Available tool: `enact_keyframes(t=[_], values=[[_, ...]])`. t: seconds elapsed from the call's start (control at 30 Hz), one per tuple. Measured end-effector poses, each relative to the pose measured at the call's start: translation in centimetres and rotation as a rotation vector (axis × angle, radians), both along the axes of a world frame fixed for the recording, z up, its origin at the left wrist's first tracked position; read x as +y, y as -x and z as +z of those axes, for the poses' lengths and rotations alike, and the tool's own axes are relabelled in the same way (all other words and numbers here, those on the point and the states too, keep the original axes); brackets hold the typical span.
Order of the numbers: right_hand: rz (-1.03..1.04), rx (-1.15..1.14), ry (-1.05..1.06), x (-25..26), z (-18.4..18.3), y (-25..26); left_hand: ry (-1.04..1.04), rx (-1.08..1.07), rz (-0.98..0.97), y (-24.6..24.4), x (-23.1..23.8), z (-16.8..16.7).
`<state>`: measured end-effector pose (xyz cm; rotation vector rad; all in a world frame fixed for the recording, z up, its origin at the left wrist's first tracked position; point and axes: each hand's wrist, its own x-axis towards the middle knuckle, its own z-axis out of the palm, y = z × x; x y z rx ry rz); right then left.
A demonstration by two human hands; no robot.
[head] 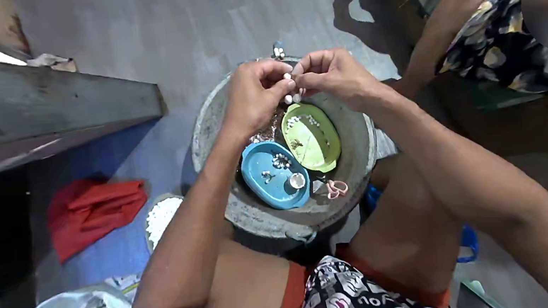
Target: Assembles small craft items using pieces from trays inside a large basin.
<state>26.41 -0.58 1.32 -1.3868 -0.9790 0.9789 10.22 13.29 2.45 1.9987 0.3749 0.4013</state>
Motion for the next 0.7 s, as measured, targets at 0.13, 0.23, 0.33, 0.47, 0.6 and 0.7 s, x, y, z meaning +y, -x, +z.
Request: enact_keyframes(t=[0.13,0.23,0.33,0.47,0.6,0.7], values=[[-0.006,-0.047,-0.024,0.1,-0.3,-0.5,-0.028,0.015,0.099,0.6,-1.8,0.2],[-0.013,-0.106,0.046,0.2,-1.1,-0.9,-0.049,0.034,0.147,0.0,-1.3,-1.0],[-0.025,-0.176,0.09,0.3,-1.2,-1.1,-0.071,0.024,0.139,-0.5,-0.6,-1.4],[-0.067,-0.204,0.109,-0.3,-0.7,-0.7,-0.017,0.004,0.177,-0.7,-1.6,-1.2],[-0.072,-0.161,0.109,-1.0,-0.4,-0.5,0.011,-0.005,0.168,-0.7,-2.2,-1.1],[-0.098,-0.176,0.106,-1.4,-0.5,-0.3,0.009,0.012,0.161,-0.8,-2.6,-1.0]])
